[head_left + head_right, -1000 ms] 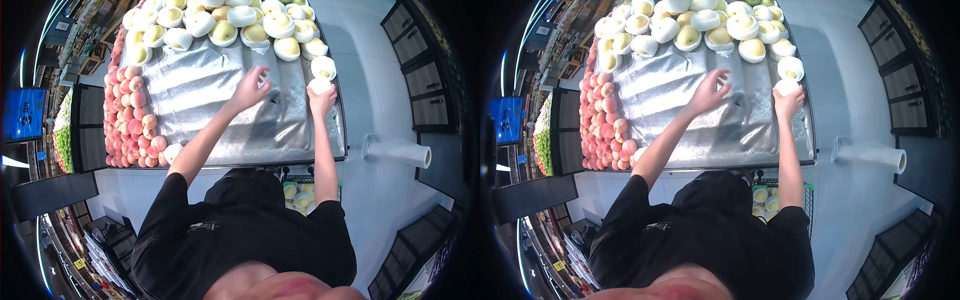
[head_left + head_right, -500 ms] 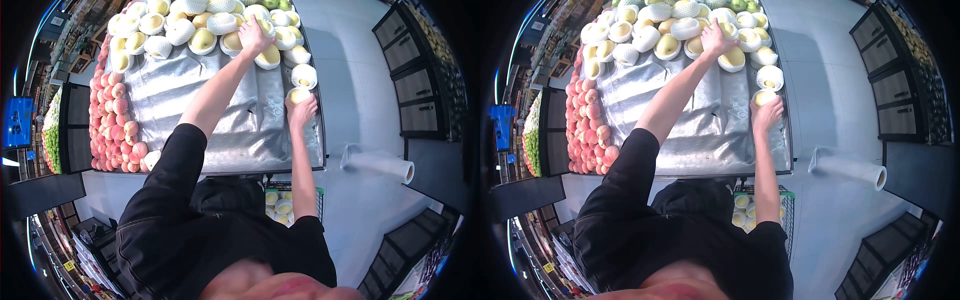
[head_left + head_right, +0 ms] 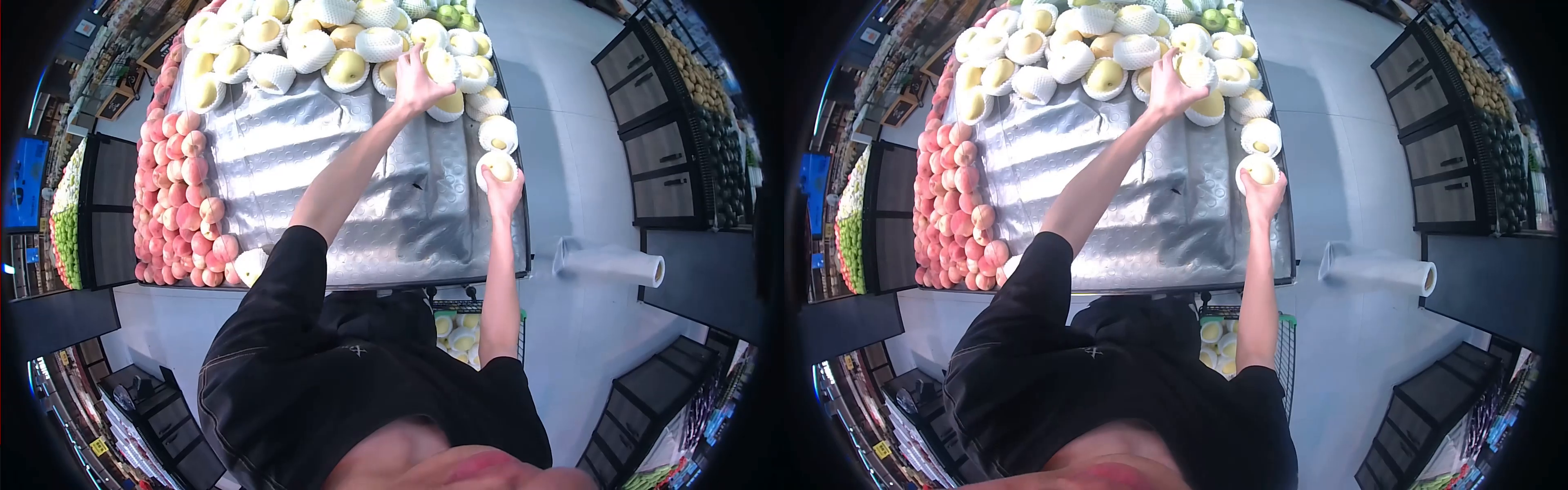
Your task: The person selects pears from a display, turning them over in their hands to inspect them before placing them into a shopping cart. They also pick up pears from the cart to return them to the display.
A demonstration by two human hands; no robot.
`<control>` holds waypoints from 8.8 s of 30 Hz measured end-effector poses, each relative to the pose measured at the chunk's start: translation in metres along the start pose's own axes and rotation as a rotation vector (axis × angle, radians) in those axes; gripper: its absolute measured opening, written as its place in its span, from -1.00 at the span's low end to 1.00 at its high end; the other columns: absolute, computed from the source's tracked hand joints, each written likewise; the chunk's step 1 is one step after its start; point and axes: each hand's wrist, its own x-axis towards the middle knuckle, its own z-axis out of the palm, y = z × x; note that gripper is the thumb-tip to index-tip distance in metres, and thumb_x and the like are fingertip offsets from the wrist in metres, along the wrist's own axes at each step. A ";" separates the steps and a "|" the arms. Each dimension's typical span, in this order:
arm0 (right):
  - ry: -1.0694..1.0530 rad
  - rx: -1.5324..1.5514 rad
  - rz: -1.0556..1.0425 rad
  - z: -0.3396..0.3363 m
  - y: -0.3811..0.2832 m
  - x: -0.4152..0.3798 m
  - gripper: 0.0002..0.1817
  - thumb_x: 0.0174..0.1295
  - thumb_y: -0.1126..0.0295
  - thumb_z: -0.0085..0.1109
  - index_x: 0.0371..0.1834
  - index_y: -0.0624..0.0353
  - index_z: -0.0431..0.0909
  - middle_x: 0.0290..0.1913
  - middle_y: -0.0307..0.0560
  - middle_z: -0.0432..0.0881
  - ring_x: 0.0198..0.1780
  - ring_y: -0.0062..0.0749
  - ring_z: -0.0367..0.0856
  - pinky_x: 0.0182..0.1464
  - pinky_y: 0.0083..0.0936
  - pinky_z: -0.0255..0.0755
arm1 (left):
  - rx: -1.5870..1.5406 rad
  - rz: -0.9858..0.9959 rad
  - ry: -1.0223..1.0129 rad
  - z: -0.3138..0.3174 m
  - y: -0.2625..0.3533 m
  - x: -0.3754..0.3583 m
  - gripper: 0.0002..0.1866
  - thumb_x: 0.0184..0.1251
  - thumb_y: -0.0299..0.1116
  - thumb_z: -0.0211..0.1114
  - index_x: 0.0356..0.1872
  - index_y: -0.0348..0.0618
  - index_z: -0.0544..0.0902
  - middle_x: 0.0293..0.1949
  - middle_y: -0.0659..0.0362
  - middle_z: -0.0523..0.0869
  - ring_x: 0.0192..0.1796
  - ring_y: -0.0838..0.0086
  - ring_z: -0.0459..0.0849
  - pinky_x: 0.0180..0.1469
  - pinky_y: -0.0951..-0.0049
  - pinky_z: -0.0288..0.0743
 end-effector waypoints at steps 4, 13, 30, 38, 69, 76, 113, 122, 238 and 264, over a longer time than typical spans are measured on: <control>-0.128 0.467 0.081 -0.009 -0.010 -0.011 -0.17 0.22 0.02 0.42 0.38 0.38 0.32 0.31 0.17 0.50 0.26 -0.21 0.56 0.31 -0.25 0.44 | -0.651 -0.231 -0.121 -0.060 0.029 -0.035 0.13 -0.04 -0.01 0.57 0.48 -0.35 0.12 0.24 -0.20 0.46 0.30 0.05 0.49 0.44 0.16 0.34; -1.216 1.815 0.396 -0.008 -0.146 -0.146 -0.20 0.40 -0.06 0.13 0.45 0.39 0.22 0.29 0.27 0.40 0.20 0.05 0.51 0.26 -0.24 0.48 | -2.063 -0.436 -0.357 -0.204 0.050 -0.161 -0.14 0.22 0.19 0.23 0.45 -0.15 0.33 0.36 0.03 0.50 0.38 0.19 0.51 0.47 0.02 0.35; -1.584 1.828 0.616 0.051 -0.206 -0.296 -0.17 0.38 -0.10 0.11 0.50 0.25 0.10 0.35 0.11 0.40 0.05 -0.22 0.58 -0.04 -0.33 0.38 | -2.221 -0.539 -0.122 -0.340 0.024 -0.283 0.25 -0.11 0.60 0.33 0.54 0.02 0.19 0.51 -0.03 0.26 0.47 -0.05 0.30 0.43 -0.21 0.25; -0.744 0.739 -0.436 0.009 -0.233 -0.304 0.04 0.09 -0.06 0.44 0.50 0.31 0.13 0.32 0.11 0.40 0.26 -0.16 0.54 0.21 -0.26 0.58 | -1.475 -0.384 0.051 -0.373 0.002 -0.288 0.19 -0.12 0.20 0.58 0.50 -0.19 0.19 0.37 -0.01 0.41 0.39 0.18 0.45 0.42 0.10 0.36; -0.481 1.168 0.235 -0.116 -0.036 -0.411 -0.05 0.22 -0.20 0.33 0.51 0.17 0.22 0.36 -0.13 0.48 0.37 -0.36 0.48 0.40 -0.33 0.38 | -0.972 -0.137 -0.560 -0.285 0.070 -0.339 0.23 -0.26 -0.22 0.65 0.52 -0.15 0.09 0.22 -0.08 0.42 0.29 0.15 0.49 0.33 0.18 0.43; -0.328 1.359 0.554 -0.189 0.145 -0.483 -0.21 0.32 0.14 0.32 0.51 0.25 0.19 0.40 -0.04 0.43 0.39 -0.25 0.47 0.47 -0.25 0.32 | -0.858 -0.267 -0.887 -0.194 0.094 -0.438 -0.02 -0.08 -0.31 0.52 0.48 -0.19 0.27 0.21 -0.04 0.53 0.24 0.24 0.58 0.32 0.25 0.45; 0.342 -0.112 0.491 -0.243 0.468 -0.504 -0.02 -0.13 0.12 0.61 0.33 0.36 0.29 0.16 0.35 0.47 0.22 0.25 0.45 0.27 -0.02 0.38 | 0.159 0.837 -1.287 0.267 0.131 -0.696 0.04 -0.17 -0.11 0.66 0.43 0.06 0.28 0.24 -0.05 0.30 0.39 -0.02 0.25 0.40 -0.08 0.19; 0.314 -0.236 0.413 -0.277 0.464 -0.450 -0.01 -0.10 0.08 0.61 0.35 0.35 0.31 0.23 0.34 0.45 0.28 0.22 0.42 0.33 -0.02 0.35 | -0.007 0.625 -1.219 0.236 0.140 -0.693 0.04 0.03 -0.03 0.57 0.53 -0.01 0.18 0.42 -0.16 0.21 0.49 -0.12 0.18 0.47 -0.10 0.12; -0.508 -0.036 -0.055 -0.064 0.211 -0.513 -0.51 0.35 0.32 0.28 0.32 0.12 0.44 -0.09 -0.11 0.67 -0.15 -0.35 0.66 -0.09 -0.38 0.54 | -0.095 -1.311 -0.665 -0.339 -0.255 -0.860 -0.70 0.37 -0.25 0.25 0.01 -0.18 0.69 -0.33 0.09 0.76 -0.40 0.38 0.75 -0.42 0.33 0.61; 0.214 -0.673 0.307 -0.263 0.421 -0.491 -0.10 -0.03 0.39 0.44 0.48 -0.04 0.28 0.39 0.15 0.31 0.35 0.17 0.35 0.26 0.01 0.32 | 0.172 -0.440 -1.182 -0.166 -0.053 -0.639 -0.59 0.45 -0.21 0.26 0.14 -0.30 0.61 -0.08 0.06 0.76 -0.10 0.42 0.71 0.02 0.39 0.57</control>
